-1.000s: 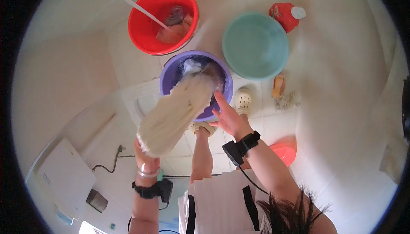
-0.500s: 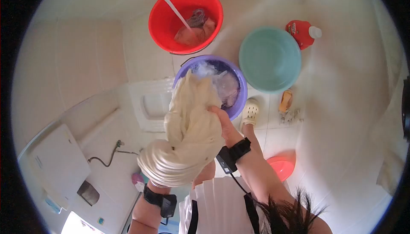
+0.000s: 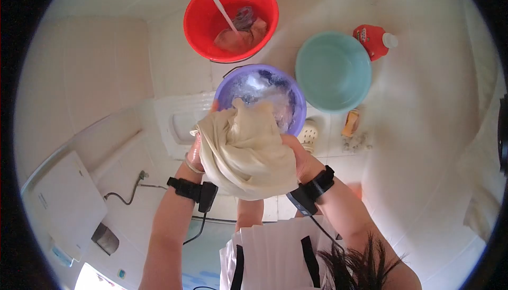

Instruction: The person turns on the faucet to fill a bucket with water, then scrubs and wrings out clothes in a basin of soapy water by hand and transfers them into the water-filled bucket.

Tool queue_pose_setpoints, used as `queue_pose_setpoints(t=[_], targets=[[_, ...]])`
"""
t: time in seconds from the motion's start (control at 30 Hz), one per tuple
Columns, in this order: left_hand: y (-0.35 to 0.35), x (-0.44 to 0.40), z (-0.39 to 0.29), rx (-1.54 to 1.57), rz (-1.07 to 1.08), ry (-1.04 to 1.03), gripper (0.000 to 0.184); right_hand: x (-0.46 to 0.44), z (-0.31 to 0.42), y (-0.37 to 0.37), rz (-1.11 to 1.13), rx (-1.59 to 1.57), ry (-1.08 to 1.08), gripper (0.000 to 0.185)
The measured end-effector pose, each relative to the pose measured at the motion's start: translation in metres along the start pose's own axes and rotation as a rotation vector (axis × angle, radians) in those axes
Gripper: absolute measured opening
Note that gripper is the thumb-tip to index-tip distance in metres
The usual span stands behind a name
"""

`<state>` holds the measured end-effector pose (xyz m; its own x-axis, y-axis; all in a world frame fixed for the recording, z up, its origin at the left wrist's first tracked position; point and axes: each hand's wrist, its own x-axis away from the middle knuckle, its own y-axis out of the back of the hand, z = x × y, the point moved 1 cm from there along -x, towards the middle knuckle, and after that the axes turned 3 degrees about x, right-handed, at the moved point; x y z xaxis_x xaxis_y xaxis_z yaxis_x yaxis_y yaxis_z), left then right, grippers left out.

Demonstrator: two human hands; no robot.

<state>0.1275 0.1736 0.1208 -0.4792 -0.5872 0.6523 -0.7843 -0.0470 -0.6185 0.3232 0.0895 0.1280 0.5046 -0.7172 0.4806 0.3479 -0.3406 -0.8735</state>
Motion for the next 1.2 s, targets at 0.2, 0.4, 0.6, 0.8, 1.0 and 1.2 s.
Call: queue_pose_setpoints(t=[0.2,0.4,0.6,0.8,1.0,1.2], targets=[[0.034,-0.001,0.002,0.144,-0.115,0.15,0.058,-0.023,0.011,0.002,-0.023,0.37,0.053,0.038],[0.023,0.029,-0.008,-0.177,-0.115,-0.139,0.051,-0.014,0.022,0.028,0.017,-0.168,-0.217,0.061],[0.012,0.022,-0.001,-1.151,0.134,-0.679,0.07,-0.019,0.012,0.007,-0.072,-0.196,-0.168,0.071],[-0.025,0.036,0.024,-0.146,-0.165,-0.365,0.063,-0.021,-0.004,0.016,-0.149,-0.363,0.028,0.048],[0.013,0.023,0.047,-0.16,-0.357,-0.475,0.047,-0.025,-0.011,0.04,-0.176,-0.197,0.156,0.041],[0.008,-0.004,0.028,0.192,-0.306,0.014,0.044,-0.021,-0.007,0.025,-0.366,0.398,0.548,0.039]])
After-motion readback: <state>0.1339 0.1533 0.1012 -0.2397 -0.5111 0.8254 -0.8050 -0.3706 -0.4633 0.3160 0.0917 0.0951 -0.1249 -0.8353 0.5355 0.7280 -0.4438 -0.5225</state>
